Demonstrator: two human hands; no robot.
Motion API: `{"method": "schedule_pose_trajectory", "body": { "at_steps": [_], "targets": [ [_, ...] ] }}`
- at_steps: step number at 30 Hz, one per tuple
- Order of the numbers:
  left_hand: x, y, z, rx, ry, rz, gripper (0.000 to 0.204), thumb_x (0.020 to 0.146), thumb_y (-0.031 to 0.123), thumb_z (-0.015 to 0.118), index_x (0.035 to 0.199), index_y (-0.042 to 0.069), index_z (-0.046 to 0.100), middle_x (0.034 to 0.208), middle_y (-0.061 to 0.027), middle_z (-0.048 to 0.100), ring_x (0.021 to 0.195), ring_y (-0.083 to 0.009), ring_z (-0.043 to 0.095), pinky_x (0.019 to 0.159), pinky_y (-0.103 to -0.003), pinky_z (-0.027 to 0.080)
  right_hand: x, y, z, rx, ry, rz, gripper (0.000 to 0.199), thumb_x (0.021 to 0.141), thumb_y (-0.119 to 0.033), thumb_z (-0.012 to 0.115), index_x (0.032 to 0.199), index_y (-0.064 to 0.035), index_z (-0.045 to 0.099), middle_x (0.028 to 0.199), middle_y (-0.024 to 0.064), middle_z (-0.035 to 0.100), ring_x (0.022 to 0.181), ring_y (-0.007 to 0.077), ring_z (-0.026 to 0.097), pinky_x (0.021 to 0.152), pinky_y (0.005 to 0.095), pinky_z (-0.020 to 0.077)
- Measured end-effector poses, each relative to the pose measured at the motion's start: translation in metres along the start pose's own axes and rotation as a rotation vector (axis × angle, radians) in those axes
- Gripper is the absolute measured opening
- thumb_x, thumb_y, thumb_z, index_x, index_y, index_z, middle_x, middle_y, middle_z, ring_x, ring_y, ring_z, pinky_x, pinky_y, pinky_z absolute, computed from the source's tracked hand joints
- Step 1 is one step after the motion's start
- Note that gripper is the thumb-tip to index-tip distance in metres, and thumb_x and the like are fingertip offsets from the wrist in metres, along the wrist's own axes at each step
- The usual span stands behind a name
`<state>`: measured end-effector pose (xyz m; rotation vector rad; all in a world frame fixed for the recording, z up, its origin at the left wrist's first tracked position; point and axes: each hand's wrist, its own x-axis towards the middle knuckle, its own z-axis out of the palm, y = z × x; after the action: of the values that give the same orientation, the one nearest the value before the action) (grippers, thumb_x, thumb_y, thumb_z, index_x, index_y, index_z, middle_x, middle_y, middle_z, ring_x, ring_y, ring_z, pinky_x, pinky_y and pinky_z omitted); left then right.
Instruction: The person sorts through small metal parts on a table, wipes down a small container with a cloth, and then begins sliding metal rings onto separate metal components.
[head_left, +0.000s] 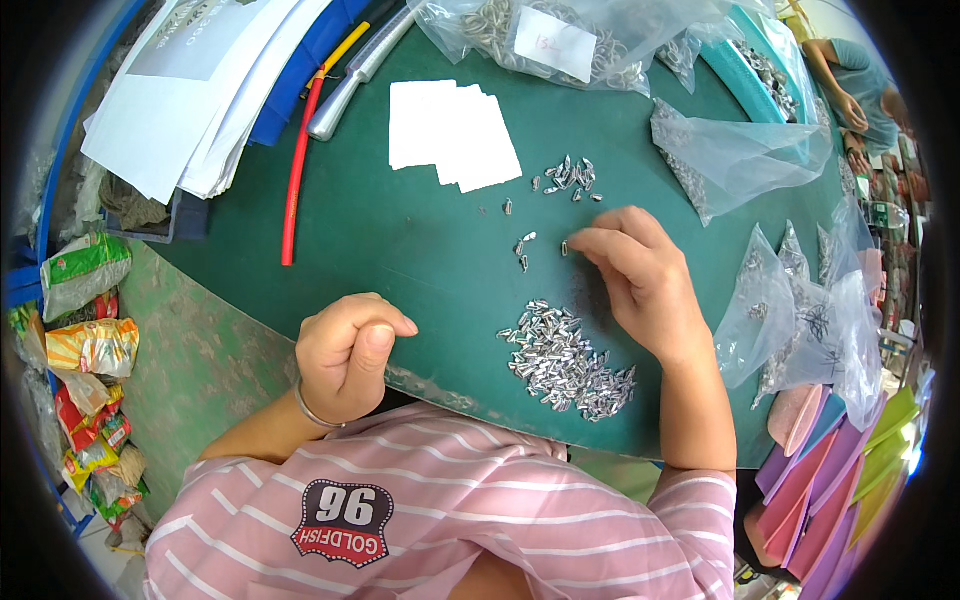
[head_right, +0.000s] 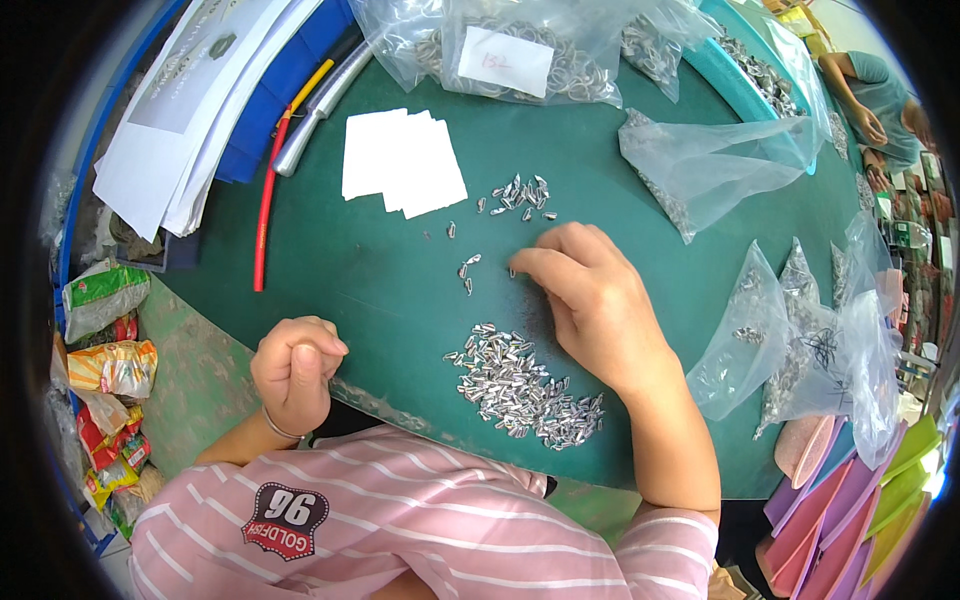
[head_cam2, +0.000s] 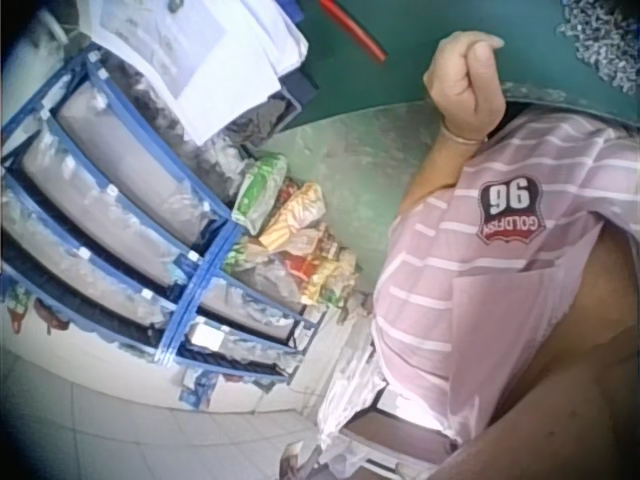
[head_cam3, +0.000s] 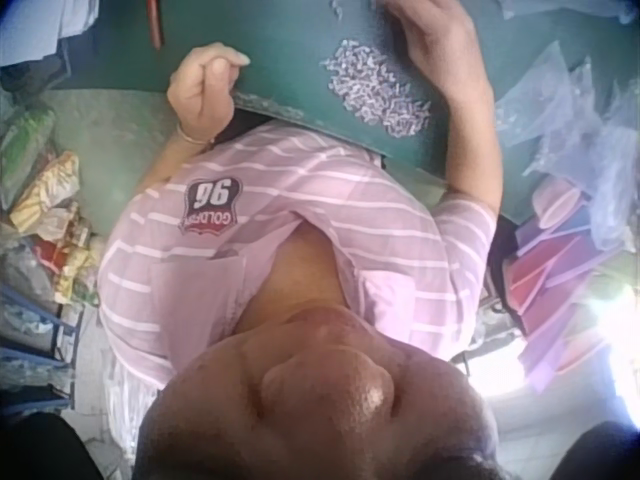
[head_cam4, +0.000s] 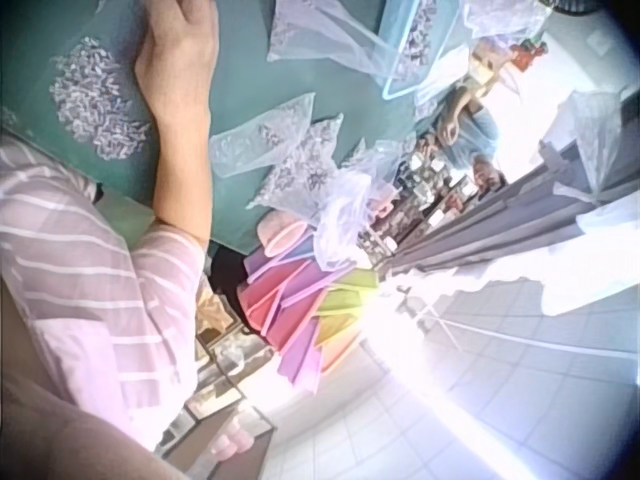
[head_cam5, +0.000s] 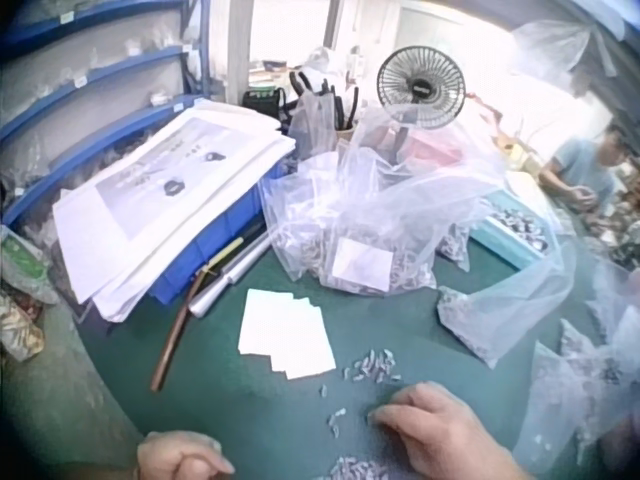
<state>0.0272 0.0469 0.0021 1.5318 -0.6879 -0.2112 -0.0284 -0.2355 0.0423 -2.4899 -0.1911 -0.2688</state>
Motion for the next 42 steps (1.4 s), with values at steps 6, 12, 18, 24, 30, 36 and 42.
{"method": "schedule_pose_trajectory", "body": {
  "at_steps": [6,12,18,24,30,36,42],
  "targets": [
    [0.003,0.000,0.003,0.030,-0.028,0.055,0.028,0.100,0.021,0.041,0.090,-0.002,0.052,0.060,-0.0007,0.040,0.050,-0.0067,0.034,0.044,-0.022,0.027,0.000,0.003,0.007,0.054,-0.034,-0.024,0.018,0.070,0.006,0.065,0.086,-0.0021,0.063,0.083,0.0101,0.056,0.077,0.0282,0.056,0.067,0.0356,0.0472],
    [0.002,0.000,0.002,0.019,-0.023,0.045,0.025,0.099,0.019,0.043,0.089,-0.001,0.054,0.061,-0.0019,0.044,0.049,-0.0072,0.036,0.044,-0.022,0.029,-0.003,-0.006,0.005,0.042,-0.129,-0.028,0.017,0.072,0.006,0.065,0.087,-0.0012,0.063,0.083,0.0113,0.057,0.077,0.0288,0.057,0.067,0.0353,0.0480],
    [0.002,-0.001,0.003,0.031,-0.030,0.058,0.028,0.101,0.022,0.041,0.090,-0.002,0.051,0.060,-0.0010,0.041,0.050,-0.0067,0.034,0.043,-0.022,0.027,-0.001,-0.004,-0.002,0.086,-0.052,0.047,0.023,0.069,0.012,0.060,0.088,-0.0008,0.064,0.084,0.0112,0.059,0.079,0.0297,0.058,0.069,0.0354,0.0484],
    [0.002,-0.001,0.002,0.023,-0.029,0.051,0.028,0.101,0.022,0.041,0.091,-0.002,0.052,0.061,-0.0011,0.041,0.050,-0.0066,0.034,0.044,-0.022,0.027,0.001,-0.008,0.005,0.185,-0.259,-0.134,0.024,0.066,0.008,0.062,0.087,-0.0032,0.064,0.085,0.0084,0.057,0.078,0.0281,0.057,0.068,0.0354,0.0479],
    [0.001,0.001,0.001,-0.019,-0.012,0.011,0.022,0.097,0.016,0.047,0.088,-0.001,0.057,0.065,-0.0040,0.052,0.051,-0.0088,0.041,0.046,-0.023,0.034,0.014,-0.010,0.020,0.033,-0.152,-0.184,0.023,0.065,0.008,0.068,0.086,-0.0014,0.064,0.084,0.0097,0.057,0.078,0.0271,0.057,0.067,0.0343,0.0482],
    [0.002,0.000,0.001,-0.017,0.001,0.036,0.024,0.098,0.018,0.045,0.089,-0.001,0.055,0.063,-0.0023,0.047,0.050,-0.0074,0.037,0.045,-0.023,0.030,0.012,-0.008,0.000,0.345,-0.334,-0.060,0.019,0.068,0.010,0.066,0.083,-0.0003,0.064,0.086,0.0114,0.061,0.079,0.0266,0.059,0.067,0.0337,0.0489],
    [0.006,-0.001,0.004,-0.024,-0.009,0.080,0.028,0.100,0.021,0.042,0.089,-0.002,0.054,0.059,0.0002,0.041,0.048,-0.0054,0.032,0.043,-0.023,0.025,0.023,-0.006,0.013,0.057,-0.023,-0.049,0.016,0.071,0.005,0.066,0.085,-0.0013,0.064,0.083,0.0105,0.060,0.076,0.0296,0.058,0.067,0.0377,0.0485]
  ]
}}
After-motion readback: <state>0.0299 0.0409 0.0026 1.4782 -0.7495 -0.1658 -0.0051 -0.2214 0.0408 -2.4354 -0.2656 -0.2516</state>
